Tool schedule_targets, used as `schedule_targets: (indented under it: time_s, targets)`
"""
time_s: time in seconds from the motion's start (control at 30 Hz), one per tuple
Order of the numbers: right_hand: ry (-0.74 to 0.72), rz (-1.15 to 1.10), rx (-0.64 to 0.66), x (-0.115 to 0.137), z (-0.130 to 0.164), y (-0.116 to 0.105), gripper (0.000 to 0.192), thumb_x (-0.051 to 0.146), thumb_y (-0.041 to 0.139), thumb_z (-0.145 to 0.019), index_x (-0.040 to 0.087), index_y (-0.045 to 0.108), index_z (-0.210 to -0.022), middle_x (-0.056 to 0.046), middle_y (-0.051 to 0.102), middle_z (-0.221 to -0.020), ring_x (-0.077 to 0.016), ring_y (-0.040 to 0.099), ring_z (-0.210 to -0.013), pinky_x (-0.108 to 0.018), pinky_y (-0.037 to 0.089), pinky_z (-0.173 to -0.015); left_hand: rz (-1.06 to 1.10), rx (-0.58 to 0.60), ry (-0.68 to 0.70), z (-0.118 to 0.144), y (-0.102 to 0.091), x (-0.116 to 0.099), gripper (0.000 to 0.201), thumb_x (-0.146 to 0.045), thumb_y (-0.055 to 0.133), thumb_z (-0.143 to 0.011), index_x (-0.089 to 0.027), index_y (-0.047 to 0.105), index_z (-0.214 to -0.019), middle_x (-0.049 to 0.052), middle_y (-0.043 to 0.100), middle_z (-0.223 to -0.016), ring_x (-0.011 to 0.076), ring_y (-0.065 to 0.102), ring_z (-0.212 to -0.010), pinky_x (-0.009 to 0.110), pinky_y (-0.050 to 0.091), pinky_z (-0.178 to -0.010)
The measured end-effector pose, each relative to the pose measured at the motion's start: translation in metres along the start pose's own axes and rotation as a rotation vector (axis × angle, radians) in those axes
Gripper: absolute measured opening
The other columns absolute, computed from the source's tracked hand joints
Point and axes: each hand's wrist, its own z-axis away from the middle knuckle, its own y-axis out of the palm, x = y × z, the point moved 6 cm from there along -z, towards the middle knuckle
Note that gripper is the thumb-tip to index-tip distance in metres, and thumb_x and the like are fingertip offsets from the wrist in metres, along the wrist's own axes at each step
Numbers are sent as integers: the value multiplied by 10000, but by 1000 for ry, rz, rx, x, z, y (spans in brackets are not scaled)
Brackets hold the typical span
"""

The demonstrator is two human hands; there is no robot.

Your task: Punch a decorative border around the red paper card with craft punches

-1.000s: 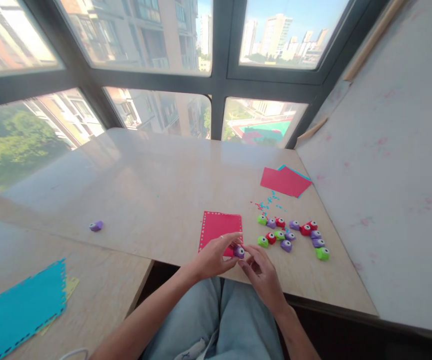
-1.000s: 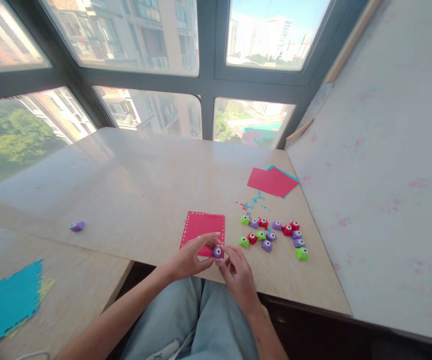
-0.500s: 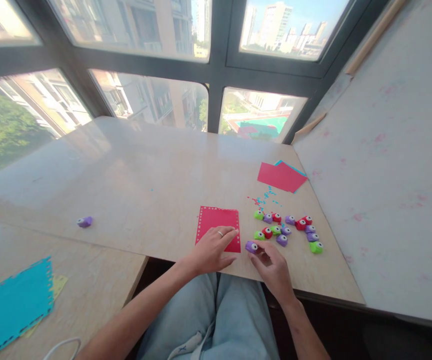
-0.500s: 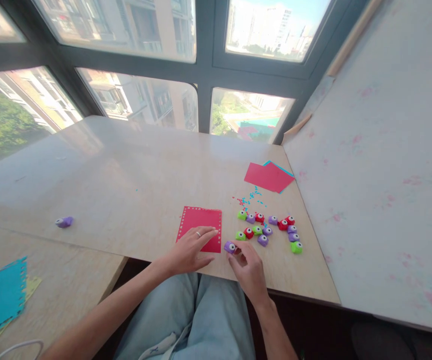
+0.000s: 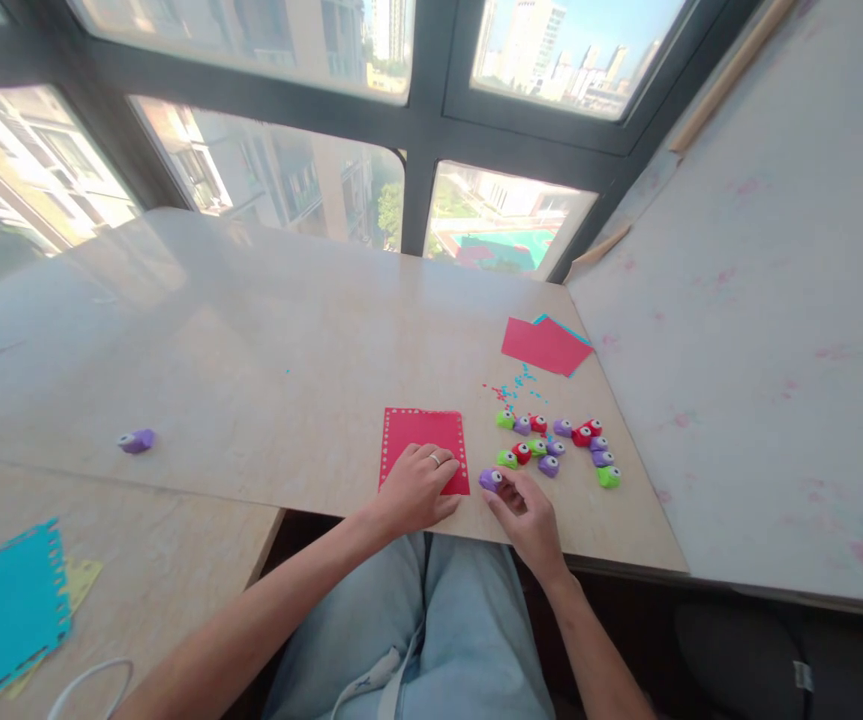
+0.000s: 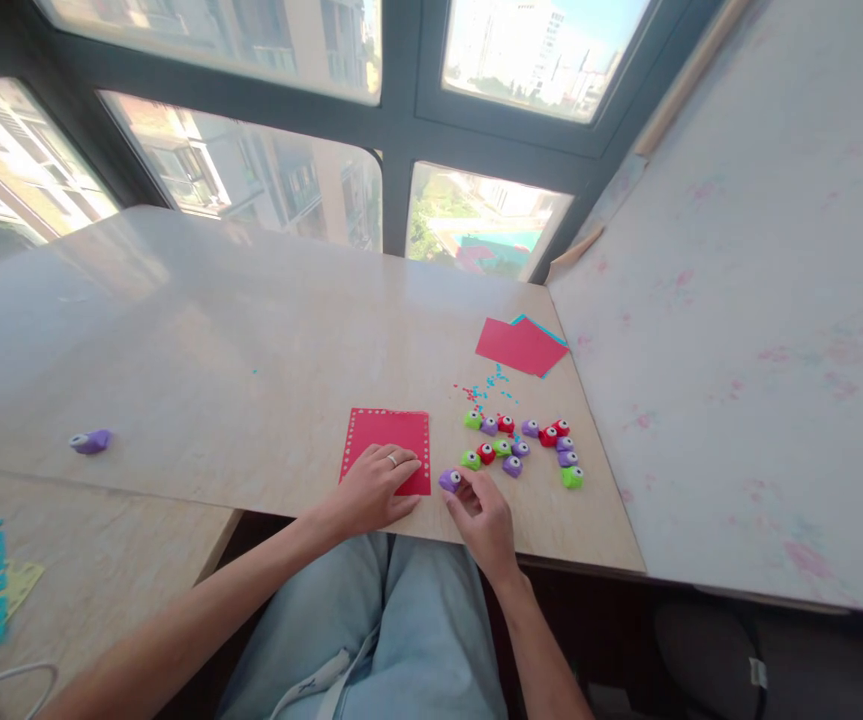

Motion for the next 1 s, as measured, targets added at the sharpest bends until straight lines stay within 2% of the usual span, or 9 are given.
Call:
schedule_targets:
  time_s: [0.1,0.4,0.5,0.63,1.0]
  targets:
    - [-1,11,-23,-2,1,2,283,375,656,-879,197,664,-1100,-42,662,-871,-170,600,-700,-290,500,-625,18,58,-4,1,-5,-1,398,-393,694,-826,-189,601,-1155,108,661,-1157,289,576,-1083,418,418,-895]
    - [-29,59,-58,1,1,3,253,345,662,-886,201,656,-1094,-29,647,-846,-164,592,-674,-289,501,-617,-36,142,-54,-6,-4,1,304,-192,610,-843,-196,583,-1146,99,676,-1107,282,588,-1071,401,441,-866]
    - [-49,82,-63,3,0,3,241,325,662,-889,200,654,-1095,-23,639,-839,-157,588,-664,-280,497,-603,-3,128,-47,-3,-5,3,294,-195,623,-845,-197,587,-1137,96,671,-1116,275,587,-1073,396,448,-875]
    - [-68,113,-70,4,0,4,244,330,655,-897,199,651,-1103,-22,630,-839,-155,579,-656,-287,507,-623,62,82,-6,2,-5,4,401,-296,695,-815,-190,573,-1182,100,645,-1187,286,561,-1113,418,442,-934]
    - [-124,156,-44,2,-1,8,244,337,593,-947,209,637,-1150,-54,662,-945,-165,569,-666,-313,521,-677,96,-10,-38,4,6,11,341,-188,606,-862,-175,558,-1199,86,666,-1125,268,578,-1033,408,465,-893]
